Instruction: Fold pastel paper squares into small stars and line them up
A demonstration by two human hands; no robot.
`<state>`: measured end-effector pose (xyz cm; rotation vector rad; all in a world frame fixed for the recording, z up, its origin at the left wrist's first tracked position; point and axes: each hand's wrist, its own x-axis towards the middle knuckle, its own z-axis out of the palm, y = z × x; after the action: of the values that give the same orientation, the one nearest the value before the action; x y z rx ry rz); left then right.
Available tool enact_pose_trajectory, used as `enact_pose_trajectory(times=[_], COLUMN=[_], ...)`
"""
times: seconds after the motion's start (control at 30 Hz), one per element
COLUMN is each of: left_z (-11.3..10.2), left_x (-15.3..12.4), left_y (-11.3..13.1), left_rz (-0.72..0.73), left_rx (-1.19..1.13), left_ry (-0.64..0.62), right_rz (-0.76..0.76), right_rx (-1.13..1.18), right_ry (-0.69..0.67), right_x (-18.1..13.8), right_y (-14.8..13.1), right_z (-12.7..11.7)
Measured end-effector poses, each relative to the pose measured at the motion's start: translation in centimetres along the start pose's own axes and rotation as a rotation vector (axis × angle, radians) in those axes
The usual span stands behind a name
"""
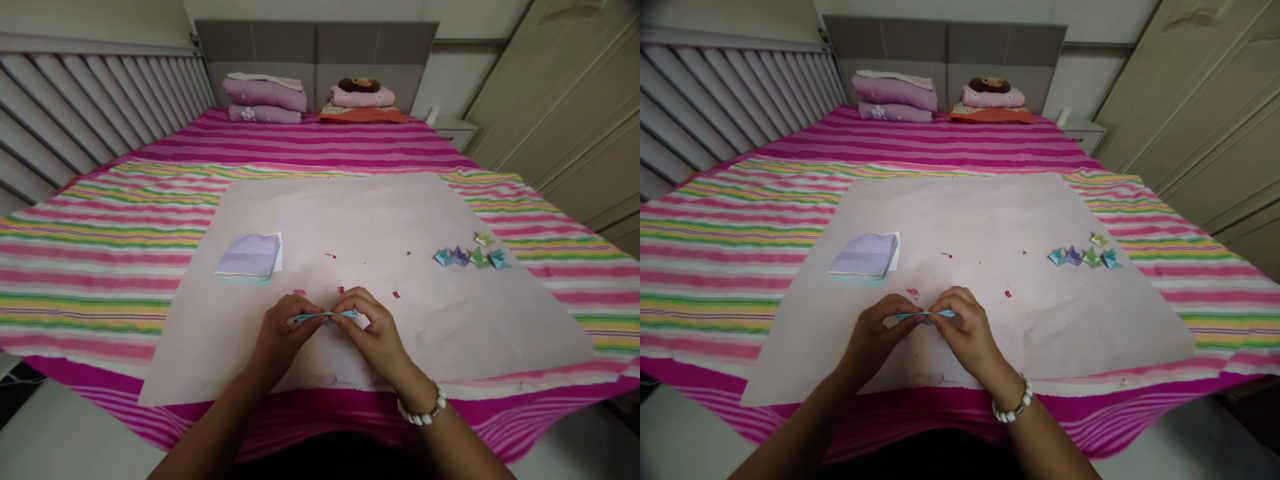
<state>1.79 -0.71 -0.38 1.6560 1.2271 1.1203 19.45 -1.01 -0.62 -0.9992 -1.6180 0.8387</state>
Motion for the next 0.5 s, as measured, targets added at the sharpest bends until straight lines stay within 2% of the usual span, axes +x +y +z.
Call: enact_pose_trajectory(times=[0.1,0.27,0.5], left_z=[-0.4,-1.3,-0.8], left_x=[0.1,0.3,0.4], left_y=[0.0,0.0,-0.7], left_rz=[-0.052,-0.099,-0.244], left_rx=[-0.062,-0.150,-0.347], left_ry=[0.002,-0.135,0.011], right_rz=[0.080,0.156,0.180], right_rx=[0.064,0.125,0.116], right_ry=[0.037,0.037,0.047], right_x=[0.0,0.0,-0.1], right_y=[0.1,0.5,0.4], right_z=[-0.2,-0.9,-1.0])
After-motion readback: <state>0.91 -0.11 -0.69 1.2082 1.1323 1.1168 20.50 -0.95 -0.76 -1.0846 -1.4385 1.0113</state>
